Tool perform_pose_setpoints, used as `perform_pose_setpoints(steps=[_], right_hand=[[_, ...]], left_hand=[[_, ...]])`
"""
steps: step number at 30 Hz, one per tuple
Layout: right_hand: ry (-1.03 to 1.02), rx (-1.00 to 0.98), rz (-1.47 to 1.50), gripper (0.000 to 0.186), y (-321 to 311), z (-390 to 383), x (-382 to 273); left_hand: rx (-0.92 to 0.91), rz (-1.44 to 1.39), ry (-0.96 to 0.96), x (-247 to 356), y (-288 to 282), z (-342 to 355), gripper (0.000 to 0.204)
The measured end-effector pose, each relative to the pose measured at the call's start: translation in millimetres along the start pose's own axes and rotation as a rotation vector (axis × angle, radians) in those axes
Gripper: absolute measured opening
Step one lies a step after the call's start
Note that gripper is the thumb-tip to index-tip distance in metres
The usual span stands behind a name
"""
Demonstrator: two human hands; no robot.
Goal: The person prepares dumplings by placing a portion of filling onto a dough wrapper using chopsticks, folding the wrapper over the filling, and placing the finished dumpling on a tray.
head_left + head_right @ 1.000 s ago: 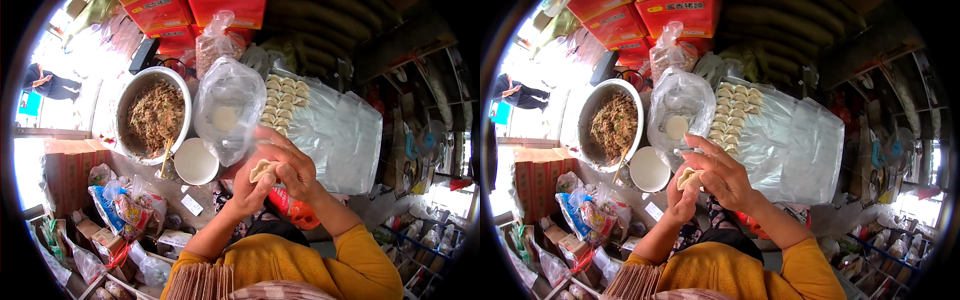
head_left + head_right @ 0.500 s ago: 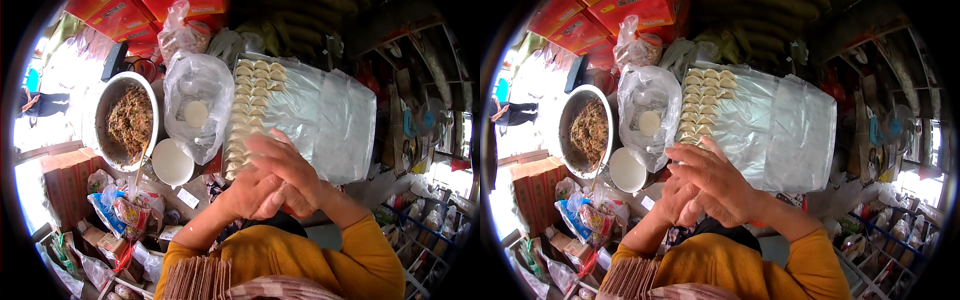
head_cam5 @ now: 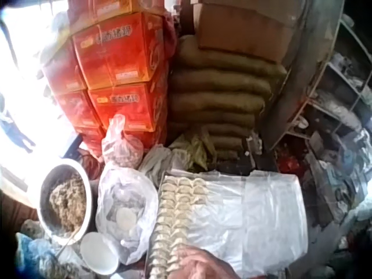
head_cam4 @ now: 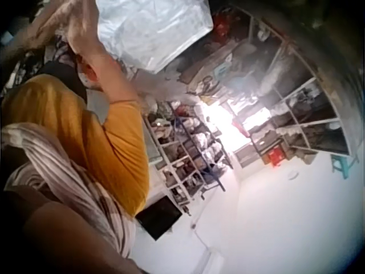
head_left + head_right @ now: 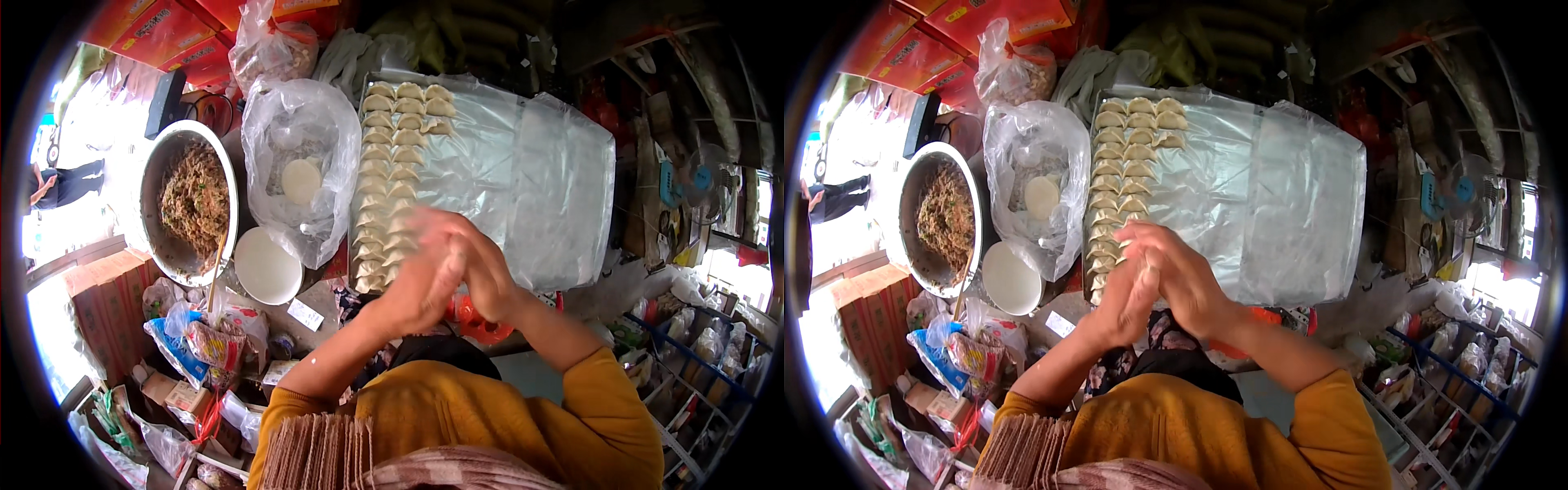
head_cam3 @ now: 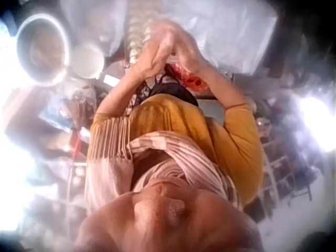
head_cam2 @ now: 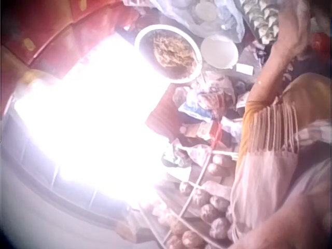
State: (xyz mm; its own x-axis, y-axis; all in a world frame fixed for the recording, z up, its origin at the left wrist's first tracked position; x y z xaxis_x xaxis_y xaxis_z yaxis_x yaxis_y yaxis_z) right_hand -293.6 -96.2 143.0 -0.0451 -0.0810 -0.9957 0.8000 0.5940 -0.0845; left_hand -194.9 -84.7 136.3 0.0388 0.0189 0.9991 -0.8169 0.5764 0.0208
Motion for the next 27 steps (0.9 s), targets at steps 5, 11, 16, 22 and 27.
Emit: perform_pose_setpoints(steps=[5, 11, 16, 22, 27], right_hand=[[0.212, -0.097, 0.573, 0.085, -19, 10, 28], [0.118, 0.014, -0.377, 0.028, -47, 6, 25], [0.239, 0.259, -0.432, 0.01, -75, 14, 62], [0.061, 0.335, -0.667, 0.01, -100, 58, 109], [-0.033, 0.294, -0.802, 0.009, -100, 71, 139]], left_hand=[[-0.034, -0.084, -0.312, -43, -3, -2, 0.031], [0.166, 0.081, -0.132, -77, -9, 10, 0.041], [0.182, -0.082, -0.266, -83, -16, 18, 0.068], [0.35, -0.044, -0.206, -99, -16, -34, 0.061], [0.398, -0.066, -0.34, -110, -17, -65, 0.055]])
Point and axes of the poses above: each hand's wrist, its own z-axis towards the middle knuckle, its own y-axis out of the palm, x = y × z, the point moved 6 cm from there along z, towards the middle knuckle, and after that the axes turned 11 degrees about -x, right-handed, at the moved point
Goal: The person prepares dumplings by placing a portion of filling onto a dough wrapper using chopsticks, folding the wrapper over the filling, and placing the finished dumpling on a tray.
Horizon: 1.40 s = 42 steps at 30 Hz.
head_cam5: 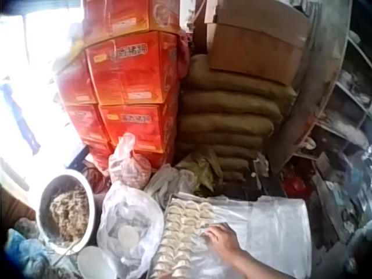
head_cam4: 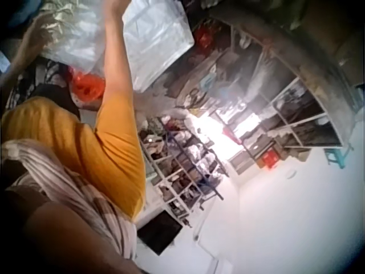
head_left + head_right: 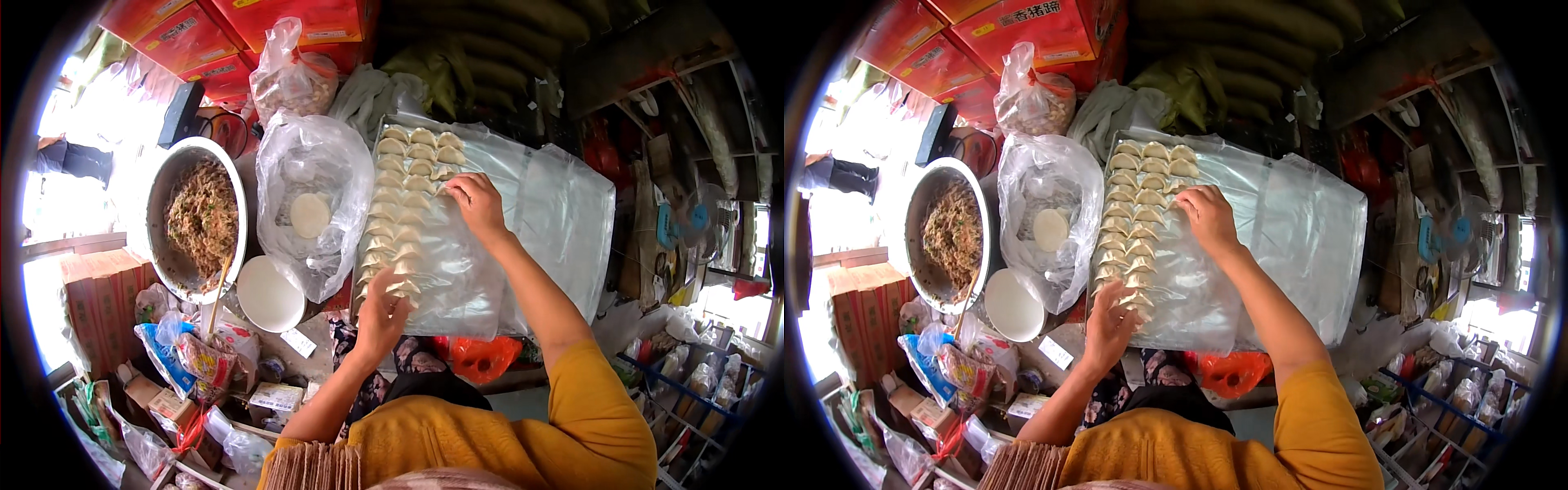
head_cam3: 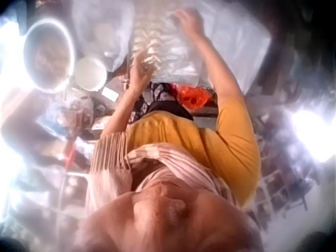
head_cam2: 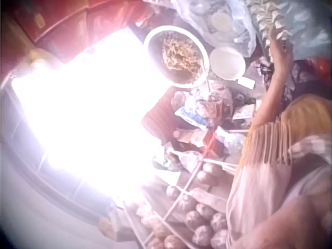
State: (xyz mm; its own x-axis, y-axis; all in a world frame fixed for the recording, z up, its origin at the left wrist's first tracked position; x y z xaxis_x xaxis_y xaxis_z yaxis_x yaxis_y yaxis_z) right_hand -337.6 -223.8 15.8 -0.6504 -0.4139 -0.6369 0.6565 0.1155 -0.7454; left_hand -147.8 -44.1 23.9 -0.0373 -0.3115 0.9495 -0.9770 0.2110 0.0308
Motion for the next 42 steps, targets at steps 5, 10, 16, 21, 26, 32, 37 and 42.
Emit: perform_pose_setpoints(steps=[5, 10, 16, 21, 26, 32, 37, 42], right_hand=[[0.002, -0.035, -0.061, 0.017, -2, 5, -6], [0.129, -0.078, 0.051, 0.026, -18, 17, -7], [0.08, -0.062, -0.013, 0.019, -25, 28, -2], [0.064, -0.171, -0.15, 0.012, -8, 32, 19], [-0.008, -0.146, -0.225, 0.01, -8, 38, 14], [0.23, -0.189, -0.031, 0.022, -10, 32, 22], [0.447, -0.098, 0.008, 0.031, -24, 2, 19], [0.7, -0.292, 0.209, 0.034, -1, -17, 39]], left_hand=[[0.058, -0.014, -0.011, -5, -9, -7, 0.049], [0.045, 0.022, -0.042, 3, -13, -8, 0.039], [0.031, 0.059, -0.026, 1, -13, -7, 0.033], [0.004, 0.066, -0.02, 2, -9, -3, 0.029], [0.019, 0.104, 0.019, 7, -8, -3, 0.027], [0.012, 0.066, 0.002, 5, -8, -4, 0.028], [0.009, 0.099, -0.012, 2, -10, -7, 0.027], [-0.028, 0.082, -0.039, 5, -5, -5, 0.028]])
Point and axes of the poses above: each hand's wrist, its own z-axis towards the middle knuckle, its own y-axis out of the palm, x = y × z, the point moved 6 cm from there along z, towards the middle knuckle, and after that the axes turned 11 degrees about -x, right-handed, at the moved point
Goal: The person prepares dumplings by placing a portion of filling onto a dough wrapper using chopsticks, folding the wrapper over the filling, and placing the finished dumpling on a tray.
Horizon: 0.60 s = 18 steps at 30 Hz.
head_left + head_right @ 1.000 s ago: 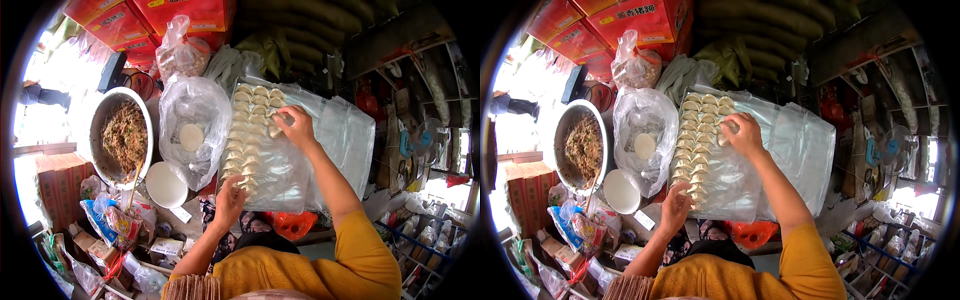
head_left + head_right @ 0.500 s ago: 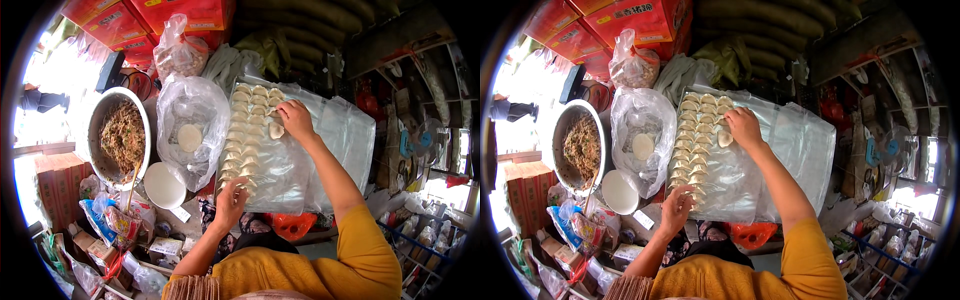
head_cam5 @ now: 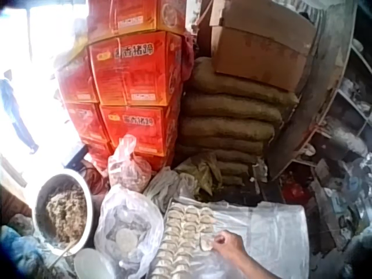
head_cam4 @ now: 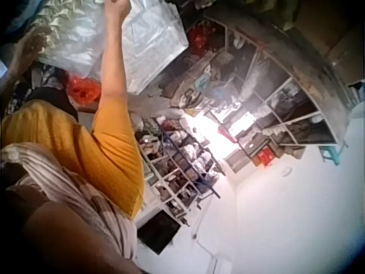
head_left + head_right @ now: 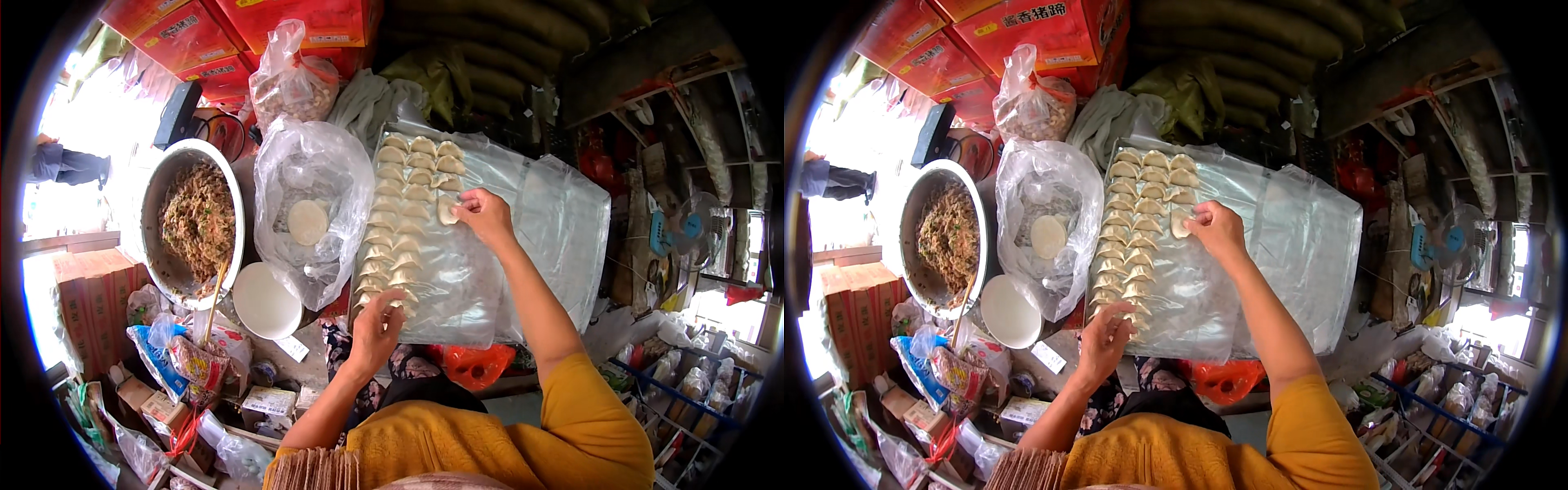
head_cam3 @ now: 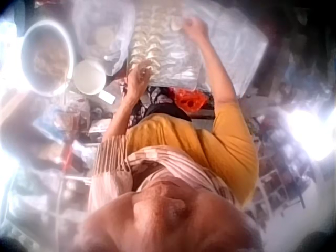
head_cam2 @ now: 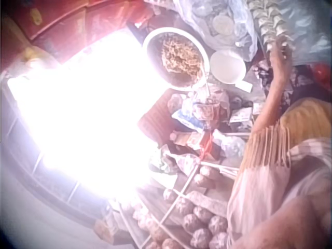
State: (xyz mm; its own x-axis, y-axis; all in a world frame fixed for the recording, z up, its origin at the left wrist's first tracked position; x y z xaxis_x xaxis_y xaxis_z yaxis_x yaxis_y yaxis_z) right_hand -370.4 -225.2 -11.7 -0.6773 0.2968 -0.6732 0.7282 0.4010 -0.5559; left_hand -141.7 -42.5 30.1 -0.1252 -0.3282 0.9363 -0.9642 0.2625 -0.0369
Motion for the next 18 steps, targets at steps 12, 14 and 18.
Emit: perform_pose_setpoints(steps=[12, 14, 18], right_hand=[[-0.462, 0.058, -0.198, 0.007, -11, -5, -49], [-0.54, 0.06, -0.245, 0.007, -9, -5, -53], [-0.517, -0.021, -0.272, 0.009, -6, -7, -61]], left_hand=[[-0.002, 0.035, 0.003, 4, 1, 4, 0.028], [0.001, 0.03, 0.004, 5, 2, 4, 0.028], [0.018, -0.001, 0.02, 4, -1, 4, 0.031]])
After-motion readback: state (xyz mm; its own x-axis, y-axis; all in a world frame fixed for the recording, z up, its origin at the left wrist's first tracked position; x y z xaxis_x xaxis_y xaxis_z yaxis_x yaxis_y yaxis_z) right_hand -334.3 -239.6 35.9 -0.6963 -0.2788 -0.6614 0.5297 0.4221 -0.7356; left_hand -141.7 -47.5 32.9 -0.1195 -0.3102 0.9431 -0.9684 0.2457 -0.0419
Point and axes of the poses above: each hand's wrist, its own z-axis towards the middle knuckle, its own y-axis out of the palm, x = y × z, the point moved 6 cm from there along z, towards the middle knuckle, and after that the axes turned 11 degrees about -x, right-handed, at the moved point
